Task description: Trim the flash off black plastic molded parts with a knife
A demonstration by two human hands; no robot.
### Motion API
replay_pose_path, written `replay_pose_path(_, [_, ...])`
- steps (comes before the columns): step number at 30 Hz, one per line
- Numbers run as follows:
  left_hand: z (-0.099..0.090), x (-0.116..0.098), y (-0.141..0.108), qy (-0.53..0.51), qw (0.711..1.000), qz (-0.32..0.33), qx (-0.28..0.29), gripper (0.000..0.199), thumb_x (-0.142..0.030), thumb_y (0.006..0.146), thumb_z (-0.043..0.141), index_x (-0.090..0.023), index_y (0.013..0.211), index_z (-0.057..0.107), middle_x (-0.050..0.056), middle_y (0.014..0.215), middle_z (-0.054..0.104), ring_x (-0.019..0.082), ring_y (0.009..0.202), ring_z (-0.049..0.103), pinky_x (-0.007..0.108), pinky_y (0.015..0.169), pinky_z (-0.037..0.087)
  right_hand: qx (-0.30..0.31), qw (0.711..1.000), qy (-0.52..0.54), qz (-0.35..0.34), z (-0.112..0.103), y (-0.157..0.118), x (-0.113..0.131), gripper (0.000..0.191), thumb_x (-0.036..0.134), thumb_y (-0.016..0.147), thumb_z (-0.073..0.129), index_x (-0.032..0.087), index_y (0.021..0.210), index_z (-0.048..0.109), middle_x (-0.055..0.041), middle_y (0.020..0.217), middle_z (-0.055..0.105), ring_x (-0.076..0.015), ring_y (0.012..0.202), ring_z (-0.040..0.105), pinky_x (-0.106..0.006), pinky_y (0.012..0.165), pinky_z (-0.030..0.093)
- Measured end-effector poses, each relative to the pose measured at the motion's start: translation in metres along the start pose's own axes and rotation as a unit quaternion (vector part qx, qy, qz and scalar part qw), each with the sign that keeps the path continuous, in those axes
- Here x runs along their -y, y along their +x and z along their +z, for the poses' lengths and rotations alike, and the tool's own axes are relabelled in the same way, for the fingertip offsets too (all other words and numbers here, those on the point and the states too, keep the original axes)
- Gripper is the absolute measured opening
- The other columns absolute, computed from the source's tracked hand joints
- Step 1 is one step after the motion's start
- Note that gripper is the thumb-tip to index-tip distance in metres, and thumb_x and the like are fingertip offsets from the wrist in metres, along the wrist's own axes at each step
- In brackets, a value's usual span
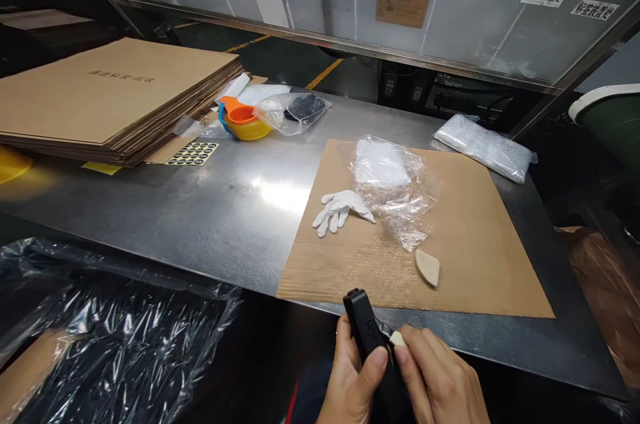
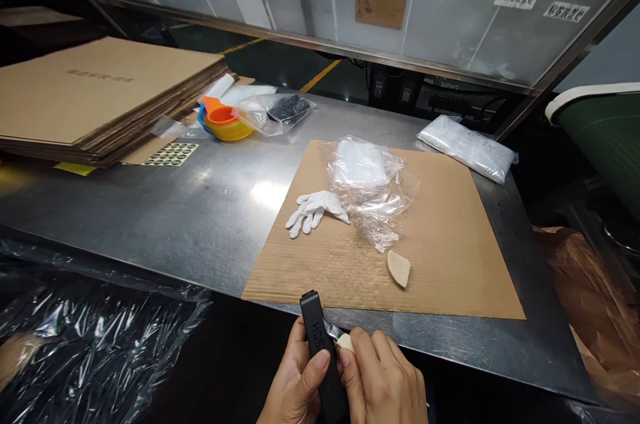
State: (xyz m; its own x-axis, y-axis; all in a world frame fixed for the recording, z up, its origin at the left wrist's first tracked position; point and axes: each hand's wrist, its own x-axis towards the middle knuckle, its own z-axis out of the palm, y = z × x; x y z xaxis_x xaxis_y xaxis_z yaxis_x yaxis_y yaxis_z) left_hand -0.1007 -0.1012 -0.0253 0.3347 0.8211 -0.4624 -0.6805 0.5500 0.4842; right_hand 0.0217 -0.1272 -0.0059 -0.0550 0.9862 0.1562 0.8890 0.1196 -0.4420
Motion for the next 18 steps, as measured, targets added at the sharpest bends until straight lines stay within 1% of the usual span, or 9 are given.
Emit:
replay_pose_path(5, [0.0005,0.0001,0.0001,0.001,1.0,0.002,-0.001,0.071,-0.032,0.067,0.076,-0.026,0.123,0.033,0.007,0.103,0.066,0.025,0.106,0.058,0.04,0.093,0.04,-0.004,1.0,-0.001,-0.001,-0.0002,-0.0012,0.0001,0.028,0.03,0.097,0.033,0.021,0.1,0.059,-0.0016,0.07,0.061,-0.0132,0.06,0.061,-0.02,0.05,0.045])
replay_pose_path(9, [0.0007,0.0,-0.0005,0.0,1.0,0.002,-0.007,0.068,-0.032,0.067,0.076,-0.027,0.122,0.037,0.006,0.104,0.066,0.025,0.105,0.058,0.038,0.092,0.04,-0.007,1.0,-0.004,-0.007,0.0007,-0.001,-0.0008,0.028,0.03,0.097,0.033,0.02,0.1,0.059,-0.0021,0.069,0.061,-0.0131,0.06,0.061,-0.02,0.05,0.046])
replay_pose_path(13, [0.0011,-0.0008,-0.0012,0.002,1.0,-0.007,-0.005,0.064,-0.032,0.068,0.075,-0.028,0.12,0.039,0.004,0.098,0.067,0.023,0.102,0.059,0.036,0.091,0.04,-0.008,1.0,-0.007,-0.006,0.0011,-0.0008,-0.0007,0.029,0.03,0.097,0.033,0.02,0.1,0.059,-0.0024,0.069,0.061,-0.0131,0.06,0.062,-0.019,0.05,0.046])
replay_pose_path(18, [0.0025,0.0011,-0.0018,-0.004,1.0,0.002,0.0,0.059,-0.031,0.069,0.074,-0.028,0.119,0.041,0.004,0.095,0.066,0.023,0.098,0.06,0.037,0.088,0.042,-0.002,1.0,0.002,0.002,-0.0012,0.0011,0.0002,0.029,0.031,0.097,0.032,0.021,0.096,0.059,-0.0022,0.069,0.062,-0.013,0.06,0.062,-0.019,0.051,0.046])
